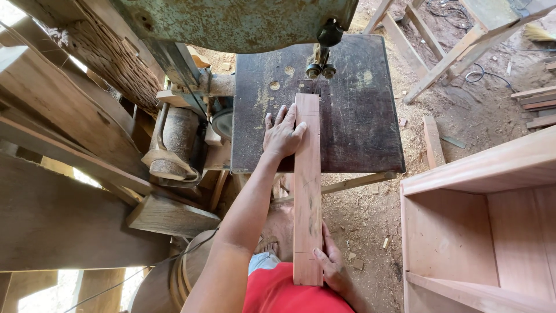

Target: The person uses a bandsaw to cut a long, rectangular piece of wood. They guide the wood with both hands along a marked line, making several cuts to separate sections of the plank.

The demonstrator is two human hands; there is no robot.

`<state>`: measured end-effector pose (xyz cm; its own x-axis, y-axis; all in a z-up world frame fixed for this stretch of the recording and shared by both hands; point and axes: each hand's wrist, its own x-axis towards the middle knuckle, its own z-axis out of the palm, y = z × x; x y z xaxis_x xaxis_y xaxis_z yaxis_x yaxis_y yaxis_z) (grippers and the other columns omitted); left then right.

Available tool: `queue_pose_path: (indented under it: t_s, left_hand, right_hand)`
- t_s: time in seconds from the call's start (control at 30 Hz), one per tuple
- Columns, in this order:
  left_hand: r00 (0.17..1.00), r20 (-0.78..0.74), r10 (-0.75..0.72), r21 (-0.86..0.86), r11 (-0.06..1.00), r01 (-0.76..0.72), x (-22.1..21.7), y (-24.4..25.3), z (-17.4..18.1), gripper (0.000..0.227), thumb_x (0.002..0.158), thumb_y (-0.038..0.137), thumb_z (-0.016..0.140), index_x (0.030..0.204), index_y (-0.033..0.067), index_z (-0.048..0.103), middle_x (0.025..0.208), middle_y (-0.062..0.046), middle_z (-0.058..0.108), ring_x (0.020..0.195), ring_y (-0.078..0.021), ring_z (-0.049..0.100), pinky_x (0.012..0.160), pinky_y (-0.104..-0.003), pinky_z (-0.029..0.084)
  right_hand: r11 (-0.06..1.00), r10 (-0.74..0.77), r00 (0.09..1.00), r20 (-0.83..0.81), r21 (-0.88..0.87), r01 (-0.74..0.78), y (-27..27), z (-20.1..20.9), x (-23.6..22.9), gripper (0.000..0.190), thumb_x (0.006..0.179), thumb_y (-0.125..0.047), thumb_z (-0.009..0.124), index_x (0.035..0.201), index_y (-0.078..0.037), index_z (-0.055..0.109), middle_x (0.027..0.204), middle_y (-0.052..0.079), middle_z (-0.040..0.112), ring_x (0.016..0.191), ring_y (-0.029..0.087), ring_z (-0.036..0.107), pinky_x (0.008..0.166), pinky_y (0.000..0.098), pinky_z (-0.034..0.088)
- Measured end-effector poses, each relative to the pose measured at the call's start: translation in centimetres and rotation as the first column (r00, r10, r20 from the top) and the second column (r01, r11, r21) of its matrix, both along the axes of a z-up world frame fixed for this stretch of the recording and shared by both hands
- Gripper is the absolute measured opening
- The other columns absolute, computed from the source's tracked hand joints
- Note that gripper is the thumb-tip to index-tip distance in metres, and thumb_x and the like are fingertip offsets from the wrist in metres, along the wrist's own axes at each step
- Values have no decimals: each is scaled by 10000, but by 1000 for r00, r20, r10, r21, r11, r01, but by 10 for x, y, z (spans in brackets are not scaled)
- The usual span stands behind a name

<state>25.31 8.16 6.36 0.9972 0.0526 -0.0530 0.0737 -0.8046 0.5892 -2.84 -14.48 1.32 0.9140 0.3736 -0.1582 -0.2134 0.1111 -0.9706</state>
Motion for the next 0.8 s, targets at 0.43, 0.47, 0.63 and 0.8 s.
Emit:
queue_pose_path:
  t_s: [0.43,0.47,0.63,0.8]
  left_hand:
    - [1000,11,13,-14,1000,-13,0,-1,-1,784,954,530,418,1612,128,277,1659,-125,333,1580,-199,191,1279,-457,-26]
    - [1000,8,17,-17,1000,-17,0,-1,-1,781,955,529,418,1612,130,279,1658,-127,333,1580,-198,192,1279,-458,-27]
    - [1000,6,24,-27,999,-24,0,-1,0,779,954,528,417,1611,132,281,1657,-130,329,1576,-198,190,1277,-461,-30]
    - [1000,6,30,-33,999,-30,-2,-2,2,771,958,519,419,1611,132,289,1661,-125,334,1582,-195,193,1281,-460,-27]
  right_hand:
    - [1000,-2,1000,16,-11,2,0,-7,2,785,936,-67,485,1622,45,122,1689,185,258,1546,241,257,1237,339,186]
    - [1000,3,1000,25,-18,-2,1,-6,2,781,939,-67,486,1623,42,123,1689,184,260,1547,238,259,1236,338,191]
    - [1000,12,1000,-24,11,-12,1,-4,3,784,941,-63,481,1632,19,120,1678,176,287,1520,235,300,1222,338,227]
    - [998,12,997,-71,65,-7,1,-10,2,777,948,-43,477,1631,15,110,1683,161,274,1525,224,291,1223,335,225]
